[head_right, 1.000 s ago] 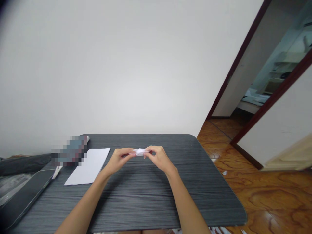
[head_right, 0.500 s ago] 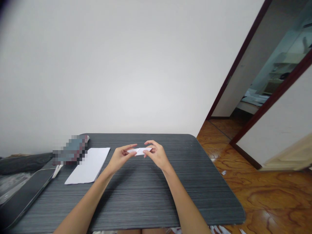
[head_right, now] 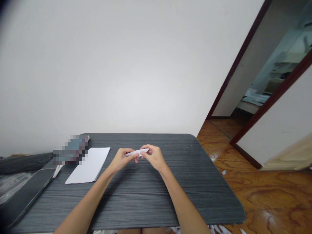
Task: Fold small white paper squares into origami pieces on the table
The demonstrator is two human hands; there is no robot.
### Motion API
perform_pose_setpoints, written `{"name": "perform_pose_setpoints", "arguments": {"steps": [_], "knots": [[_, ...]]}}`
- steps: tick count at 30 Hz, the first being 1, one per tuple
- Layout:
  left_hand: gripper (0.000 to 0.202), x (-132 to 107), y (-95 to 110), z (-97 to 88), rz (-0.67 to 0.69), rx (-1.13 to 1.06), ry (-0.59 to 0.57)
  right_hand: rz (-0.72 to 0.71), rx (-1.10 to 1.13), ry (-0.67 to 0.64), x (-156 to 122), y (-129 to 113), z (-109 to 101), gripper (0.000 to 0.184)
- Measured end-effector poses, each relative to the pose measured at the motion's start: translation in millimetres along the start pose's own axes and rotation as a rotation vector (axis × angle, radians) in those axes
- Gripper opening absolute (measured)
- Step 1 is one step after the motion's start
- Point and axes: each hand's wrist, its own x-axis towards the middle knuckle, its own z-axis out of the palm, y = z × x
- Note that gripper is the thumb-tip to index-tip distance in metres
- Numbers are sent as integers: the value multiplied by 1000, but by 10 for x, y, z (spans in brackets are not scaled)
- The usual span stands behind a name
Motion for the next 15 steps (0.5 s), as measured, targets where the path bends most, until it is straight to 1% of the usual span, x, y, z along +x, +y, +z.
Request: {"name": "perform_pose_setpoints", "arguments": {"steps": [4, 7, 11, 15], "knots": [[33, -11, 17, 15, 6, 9, -12, 27, -14, -70, -7, -35, -1, 19], [36, -7, 36, 5, 26, -30, -65, 41, 2, -95, 1, -51, -24, 18], [37, 12, 33, -16, 12, -212, -179, 83, 54, -87, 16, -59, -52, 19], [45, 20, -19, -27, -82, -369, -233, 95, 52, -131, 16, -85, -74, 25]]}}
